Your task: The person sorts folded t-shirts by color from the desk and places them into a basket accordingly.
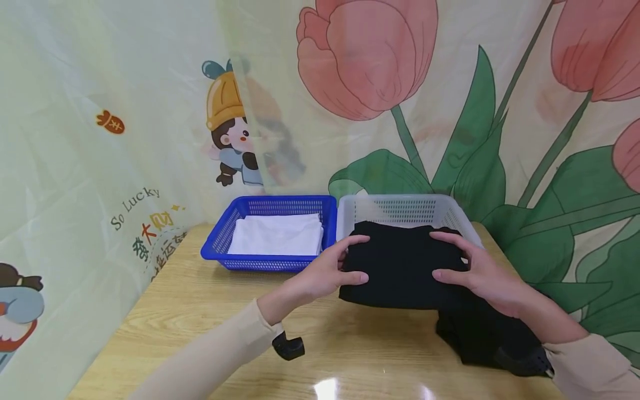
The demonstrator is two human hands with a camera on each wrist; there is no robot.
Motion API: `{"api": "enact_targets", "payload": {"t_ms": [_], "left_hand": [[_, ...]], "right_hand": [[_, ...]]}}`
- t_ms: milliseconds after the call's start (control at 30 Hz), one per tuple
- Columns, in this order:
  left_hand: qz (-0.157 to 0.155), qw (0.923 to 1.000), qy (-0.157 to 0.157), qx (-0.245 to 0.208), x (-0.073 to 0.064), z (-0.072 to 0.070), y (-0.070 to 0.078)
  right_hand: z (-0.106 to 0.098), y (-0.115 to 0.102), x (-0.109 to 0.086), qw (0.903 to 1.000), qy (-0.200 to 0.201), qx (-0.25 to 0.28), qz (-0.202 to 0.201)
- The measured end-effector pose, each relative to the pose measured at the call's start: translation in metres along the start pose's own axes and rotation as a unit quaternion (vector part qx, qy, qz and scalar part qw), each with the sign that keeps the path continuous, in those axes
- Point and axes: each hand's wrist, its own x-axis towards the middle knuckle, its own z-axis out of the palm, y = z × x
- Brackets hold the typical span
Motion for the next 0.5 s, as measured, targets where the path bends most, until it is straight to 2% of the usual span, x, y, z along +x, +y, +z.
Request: {"api": "enact_targets", "payload": {"t_ms": [233,500], "left_hand": [[-0.02,0.9982,0.044,0.034,0.043,0.005,0.003],[-0.017,0.9962,0.085,0.013,0.093,0.003,-0.004]], "right_hand": [[-0.025,0.007,0.033,0.999,0.011,-0.042,0.0],[-0.051,0.024,0.082,0.9967,0.019,-0.079,-0.001]]}}
